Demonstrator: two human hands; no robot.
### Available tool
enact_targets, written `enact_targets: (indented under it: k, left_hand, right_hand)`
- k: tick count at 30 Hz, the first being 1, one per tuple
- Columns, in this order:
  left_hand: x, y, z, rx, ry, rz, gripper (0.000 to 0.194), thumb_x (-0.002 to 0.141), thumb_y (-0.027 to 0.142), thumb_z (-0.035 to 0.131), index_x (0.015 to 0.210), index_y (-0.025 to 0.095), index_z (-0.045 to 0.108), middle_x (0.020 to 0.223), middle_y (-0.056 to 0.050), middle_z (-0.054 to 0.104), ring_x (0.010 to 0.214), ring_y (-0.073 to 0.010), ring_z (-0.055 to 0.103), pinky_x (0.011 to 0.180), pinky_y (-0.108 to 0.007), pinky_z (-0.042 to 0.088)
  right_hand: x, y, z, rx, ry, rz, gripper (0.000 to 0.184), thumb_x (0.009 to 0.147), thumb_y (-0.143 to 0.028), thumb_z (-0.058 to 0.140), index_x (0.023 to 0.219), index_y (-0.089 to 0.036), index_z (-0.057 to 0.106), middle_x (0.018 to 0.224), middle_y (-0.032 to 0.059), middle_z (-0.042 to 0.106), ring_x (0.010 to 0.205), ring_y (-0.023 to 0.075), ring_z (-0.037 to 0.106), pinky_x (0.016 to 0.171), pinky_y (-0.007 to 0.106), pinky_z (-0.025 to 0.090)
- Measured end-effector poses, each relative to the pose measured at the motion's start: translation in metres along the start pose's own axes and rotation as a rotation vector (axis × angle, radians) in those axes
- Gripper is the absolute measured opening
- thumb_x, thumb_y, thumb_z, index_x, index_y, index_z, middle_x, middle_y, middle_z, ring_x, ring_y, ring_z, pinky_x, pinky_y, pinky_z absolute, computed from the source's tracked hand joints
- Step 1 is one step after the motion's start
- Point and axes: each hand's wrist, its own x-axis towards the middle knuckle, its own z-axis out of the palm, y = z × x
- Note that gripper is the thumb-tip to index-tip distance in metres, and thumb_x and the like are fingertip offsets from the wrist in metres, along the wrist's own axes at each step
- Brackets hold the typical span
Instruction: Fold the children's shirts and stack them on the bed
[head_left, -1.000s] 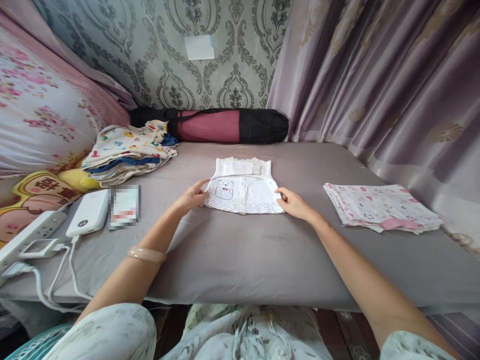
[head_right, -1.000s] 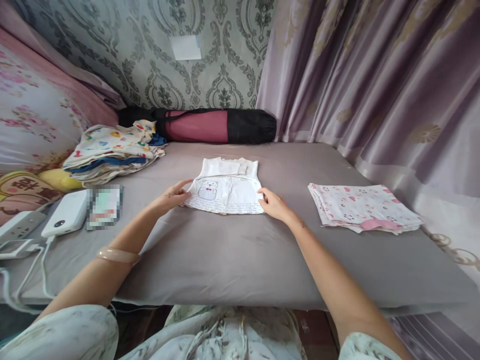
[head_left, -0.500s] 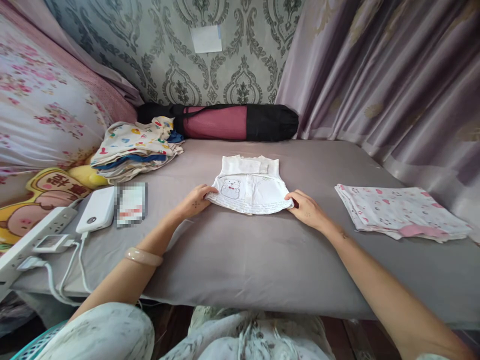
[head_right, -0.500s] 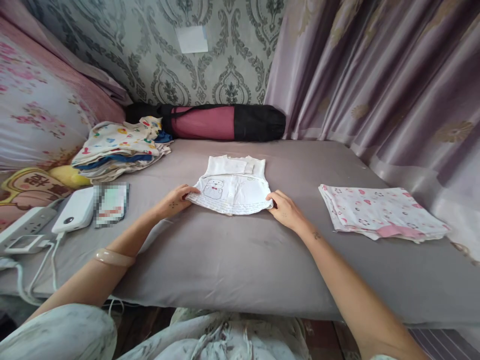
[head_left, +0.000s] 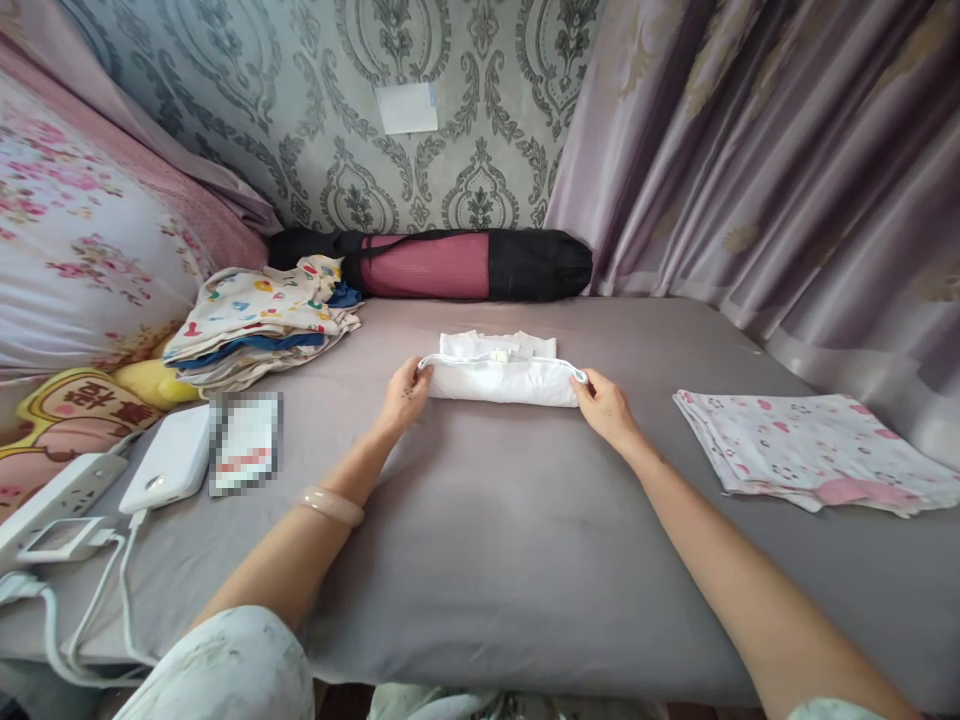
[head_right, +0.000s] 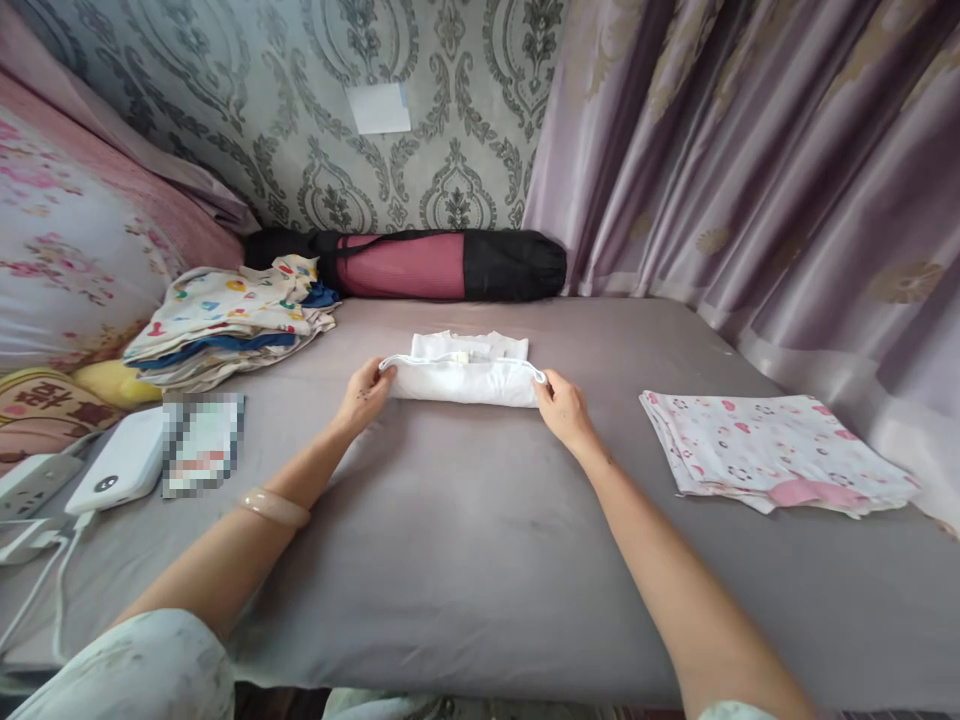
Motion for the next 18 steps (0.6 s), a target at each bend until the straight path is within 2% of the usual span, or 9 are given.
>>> enact_targets:
  k: [3,7,11,15,17,18]
  left_hand:
    - [0.01,0.003,0.015,0.002,0.067,-0.028,0.02,0.088,0.027,0.043,0.094,0.018,0.06,0.068,0.002,0.053,0.066,-0.0138,0.05,0.062,-0.024,0.037]
    - [0.022,0.005,0.029,-0.027,0.137,-0.015,0.019,0.089,0.024,0.042,0.097,0.019,0.059,0.076,0.0,0.058,0.074,-0.0154,0.054,0.069,-0.026,0.04]
    - [0.038,0.012,0.033,-0.081,0.211,0.063,0.017,0.09,0.025,0.042,0.095,0.019,0.057,0.079,-0.002,0.058,0.077,-0.0164,0.055,0.074,-0.028,0.042]
    - [0.056,0.023,0.031,-0.15,0.346,0.222,0.02,0.094,0.031,0.04,0.098,0.02,0.056,0.087,-0.003,0.06,0.081,-0.0158,0.055,0.078,-0.026,0.044]
    - [0.062,0.021,0.034,-0.125,0.349,0.24,0.022,0.095,0.032,0.039,0.102,0.02,0.056,0.091,-0.003,0.061,0.083,-0.0158,0.056,0.08,-0.026,0.044]
    - [0.063,0.017,0.036,-0.086,0.31,0.208,0.022,0.095,0.03,0.039,0.102,0.02,0.056,0.091,-0.003,0.062,0.084,-0.0162,0.057,0.08,-0.026,0.044]
  right_hand:
    - [0.012,-0.002,0.007,-0.024,0.032,0.034,0.039,0.093,-0.044,0.036,0.095,-0.018,0.065,0.067,0.0023,0.061,0.06,0.0161,0.05,0.059,0.025,0.035]
    - [0.027,0.0,0.016,-0.116,0.047,0.044,0.038,0.095,-0.039,0.034,0.106,-0.019,0.064,0.083,0.0084,0.069,0.072,0.0212,0.059,0.063,0.028,0.037]
    - [0.045,-0.002,0.017,-0.152,0.066,0.034,0.037,0.096,-0.035,0.033,0.112,-0.019,0.062,0.098,0.0119,0.071,0.085,0.0249,0.063,0.069,0.03,0.04]
    - [0.064,-0.007,0.013,-0.13,0.187,0.018,0.041,0.098,-0.037,0.028,0.117,-0.017,0.059,0.105,0.0137,0.07,0.094,0.0255,0.062,0.078,0.031,0.041]
    - [0.069,-0.006,0.014,-0.153,0.183,0.05,0.041,0.099,-0.037,0.028,0.119,-0.017,0.058,0.105,0.0138,0.069,0.096,0.0253,0.062,0.078,0.031,0.042]
    - [0.07,-0.005,0.015,-0.179,0.129,0.081,0.039,0.099,-0.036,0.03,0.117,-0.017,0.058,0.103,0.0134,0.07,0.094,0.0253,0.062,0.077,0.03,0.042]
